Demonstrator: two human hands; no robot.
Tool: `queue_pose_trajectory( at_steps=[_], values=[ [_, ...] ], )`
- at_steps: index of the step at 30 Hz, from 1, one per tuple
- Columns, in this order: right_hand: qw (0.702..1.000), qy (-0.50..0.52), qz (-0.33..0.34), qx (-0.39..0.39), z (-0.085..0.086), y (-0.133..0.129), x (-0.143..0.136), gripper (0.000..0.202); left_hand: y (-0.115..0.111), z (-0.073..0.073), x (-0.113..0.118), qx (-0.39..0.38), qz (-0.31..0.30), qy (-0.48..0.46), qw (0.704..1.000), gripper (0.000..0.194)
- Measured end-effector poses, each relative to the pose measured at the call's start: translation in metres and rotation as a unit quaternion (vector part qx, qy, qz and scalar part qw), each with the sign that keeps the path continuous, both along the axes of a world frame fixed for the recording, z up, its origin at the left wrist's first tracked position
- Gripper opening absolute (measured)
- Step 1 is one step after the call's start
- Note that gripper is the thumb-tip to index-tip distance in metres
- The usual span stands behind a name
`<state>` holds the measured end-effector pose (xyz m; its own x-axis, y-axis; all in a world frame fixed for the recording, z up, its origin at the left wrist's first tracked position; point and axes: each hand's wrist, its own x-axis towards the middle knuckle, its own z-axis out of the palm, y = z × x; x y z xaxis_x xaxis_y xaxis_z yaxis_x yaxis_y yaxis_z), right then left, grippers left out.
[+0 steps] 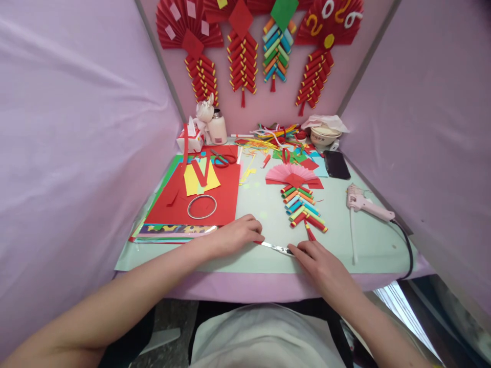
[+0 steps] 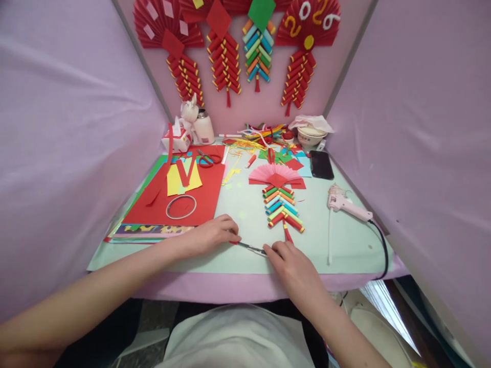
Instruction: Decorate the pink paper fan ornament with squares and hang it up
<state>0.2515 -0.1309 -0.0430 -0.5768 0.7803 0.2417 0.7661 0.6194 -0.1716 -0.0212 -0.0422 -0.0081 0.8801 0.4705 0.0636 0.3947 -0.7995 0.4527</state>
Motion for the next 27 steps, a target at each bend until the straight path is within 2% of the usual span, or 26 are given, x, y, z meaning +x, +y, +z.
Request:
queue_pose_trajectory(
  at_steps=[3, 7, 11, 16, 21, 27],
  values=[
    [1.000, -0.019, -0.001, -0.002, 0.001, -0.003, -0.001, 0.045, -0.007, 0.005, -0.003, 0.037, -0.026, 0.012, 0.999, 0.033],
    [0.999, -0.050, 0.001, 0.011, 0.004, -0.005, -0.007, 0.049, -0.012, 0.006, -0.005, 0.039, -0.018, 0.030, 0.999, 0.035],
    [0.997, -0.070, 0.012, 0.013, 0.009, -0.004, -0.017, 0.051, -0.004, 0.003, -0.006, 0.023, -0.023, 0.041, 0.999, 0.031],
    [0.996, -0.078, 0.032, -0.001, 0.014, -0.006, -0.022, 0.049, 0.006, 0.002, -0.007, 0.041, -0.043, 0.071, 0.996, 0.027],
    [0.996, -0.076, 0.051, -0.015, 0.012, -0.013, -0.017, 0.055, 0.003, 0.009, -0.006, 0.051, -0.041, 0.099, 0.993, 0.025],
    [0.996, -0.075, 0.039, -0.037, 0.015, -0.008, -0.022, 0.057, 0.002, 0.011, -0.007, 0.075, -0.042, 0.115, 0.990, 0.026]
  ],
)
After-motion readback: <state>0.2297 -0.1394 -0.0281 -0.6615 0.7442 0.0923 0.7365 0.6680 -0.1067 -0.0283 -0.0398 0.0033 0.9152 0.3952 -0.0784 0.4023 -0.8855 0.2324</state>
